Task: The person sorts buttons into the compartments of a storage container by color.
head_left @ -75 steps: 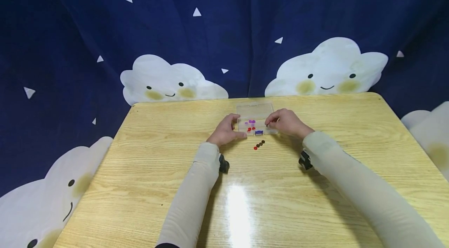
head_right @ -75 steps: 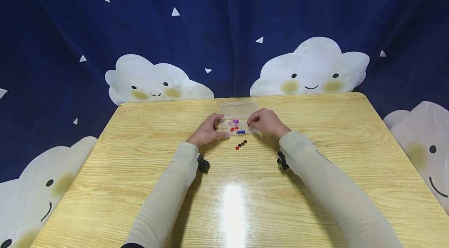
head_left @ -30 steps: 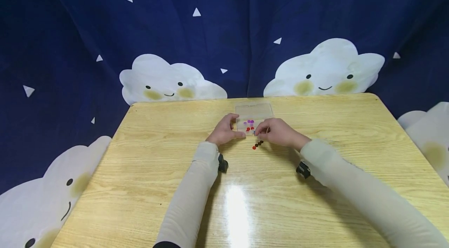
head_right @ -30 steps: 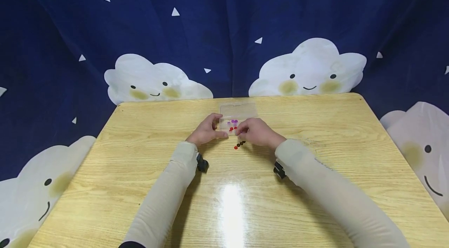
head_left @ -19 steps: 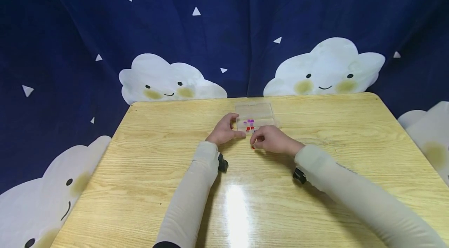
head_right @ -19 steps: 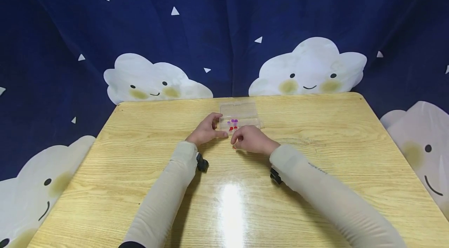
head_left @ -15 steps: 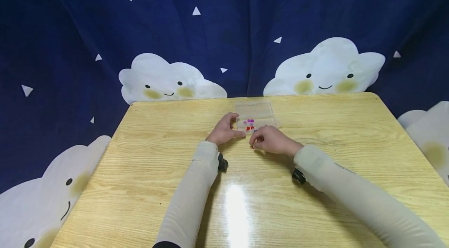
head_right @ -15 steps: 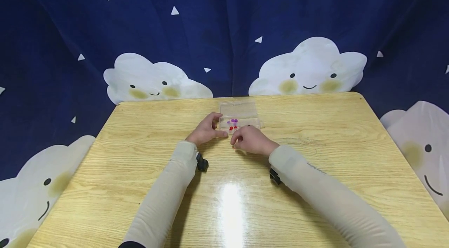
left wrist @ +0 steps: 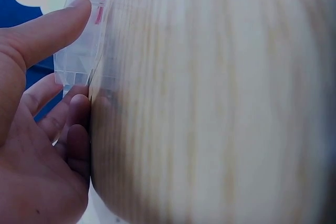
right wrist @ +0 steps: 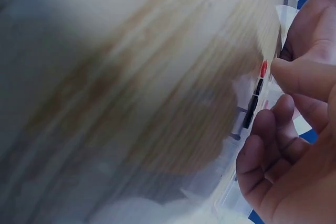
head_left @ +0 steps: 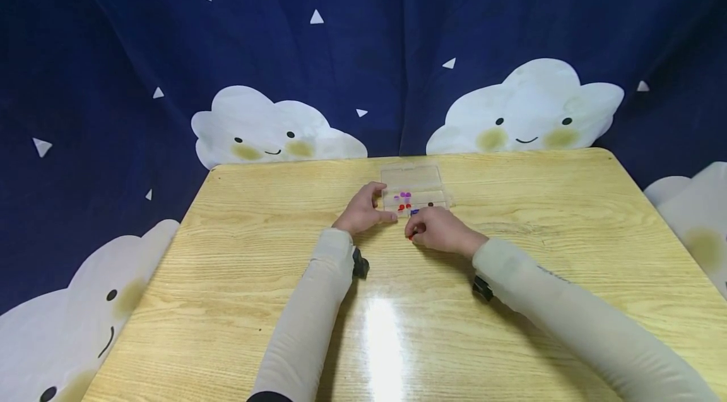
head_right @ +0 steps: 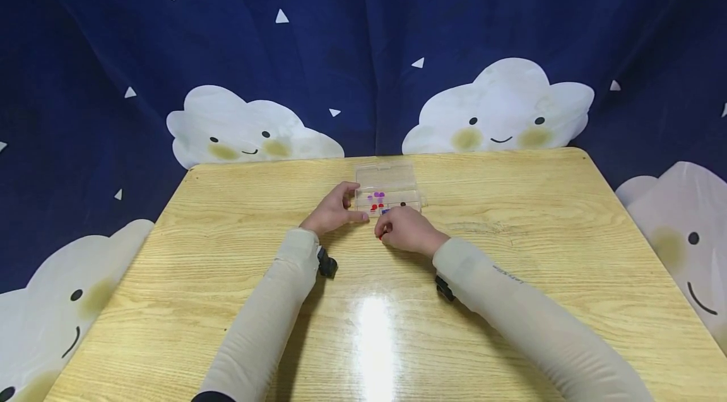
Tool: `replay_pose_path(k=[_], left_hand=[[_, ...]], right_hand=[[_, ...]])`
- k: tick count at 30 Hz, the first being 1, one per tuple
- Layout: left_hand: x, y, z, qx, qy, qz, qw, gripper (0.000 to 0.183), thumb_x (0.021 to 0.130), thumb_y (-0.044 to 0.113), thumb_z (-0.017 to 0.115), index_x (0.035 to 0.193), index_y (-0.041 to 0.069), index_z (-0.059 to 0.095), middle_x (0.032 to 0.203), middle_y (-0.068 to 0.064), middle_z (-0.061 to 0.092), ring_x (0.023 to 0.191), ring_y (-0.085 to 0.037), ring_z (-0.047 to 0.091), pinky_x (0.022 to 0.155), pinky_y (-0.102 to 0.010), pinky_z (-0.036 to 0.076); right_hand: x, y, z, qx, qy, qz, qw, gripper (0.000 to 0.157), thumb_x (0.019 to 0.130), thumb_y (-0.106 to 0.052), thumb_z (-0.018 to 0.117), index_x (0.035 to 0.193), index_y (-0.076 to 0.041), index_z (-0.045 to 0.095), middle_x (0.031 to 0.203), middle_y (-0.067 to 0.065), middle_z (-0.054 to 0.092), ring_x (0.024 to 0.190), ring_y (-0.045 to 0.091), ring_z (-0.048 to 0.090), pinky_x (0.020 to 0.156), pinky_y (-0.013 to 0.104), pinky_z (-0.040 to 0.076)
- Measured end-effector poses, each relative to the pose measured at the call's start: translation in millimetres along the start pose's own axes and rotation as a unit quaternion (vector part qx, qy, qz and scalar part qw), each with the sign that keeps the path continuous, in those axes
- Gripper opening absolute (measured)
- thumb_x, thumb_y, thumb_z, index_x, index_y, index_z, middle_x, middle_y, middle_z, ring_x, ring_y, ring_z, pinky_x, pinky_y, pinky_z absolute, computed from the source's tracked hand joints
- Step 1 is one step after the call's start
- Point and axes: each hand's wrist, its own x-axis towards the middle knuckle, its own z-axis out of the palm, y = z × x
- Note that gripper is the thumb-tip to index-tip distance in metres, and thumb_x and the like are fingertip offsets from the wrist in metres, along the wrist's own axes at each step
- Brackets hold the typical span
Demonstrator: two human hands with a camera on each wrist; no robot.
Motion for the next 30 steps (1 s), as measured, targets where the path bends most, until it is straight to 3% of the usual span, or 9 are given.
replay_pose_path(k=[17, 30], left_hand=[[1.2, -1.5, 1.2, 0.000, 0.001, 0.000, 1.0000, 0.079, 0.083, 0.023, 0.082, 0.149, 0.014, 0.040, 0.142, -0.010, 0.051, 0.106, -0.023, 0.046, 0.093, -0.037, 0.041], [1.1, -1.5, 1.2, 0.002, 0.002, 0.000, 1.0000, 0.078, 0.083, 0.022, 0.081, 0.149, 0.014, 0.041, 0.143, -0.011, 0.051, 0.108, -0.024, 0.046, 0.095, -0.038, 0.041]], right_hand=[[1.5, 2.4, 4.0, -0.035, 0.009, -0.004, 0.999, 0.010, 0.084, -0.007, 0.075, 0.091, -0.014, 0.079, 0.082, -0.001, 0.071, 0.071, 0.010, 0.052, 0.070, 0.029, 0.048], [1.0, -2.4, 4.5, -0.014, 0.006, 0.016, 1.000, 0.010, 0.084, -0.003, 0.074, 0.085, -0.013, 0.076, 0.080, 0.001, 0.069, 0.072, 0.012, 0.052, 0.071, 0.029, 0.046]])
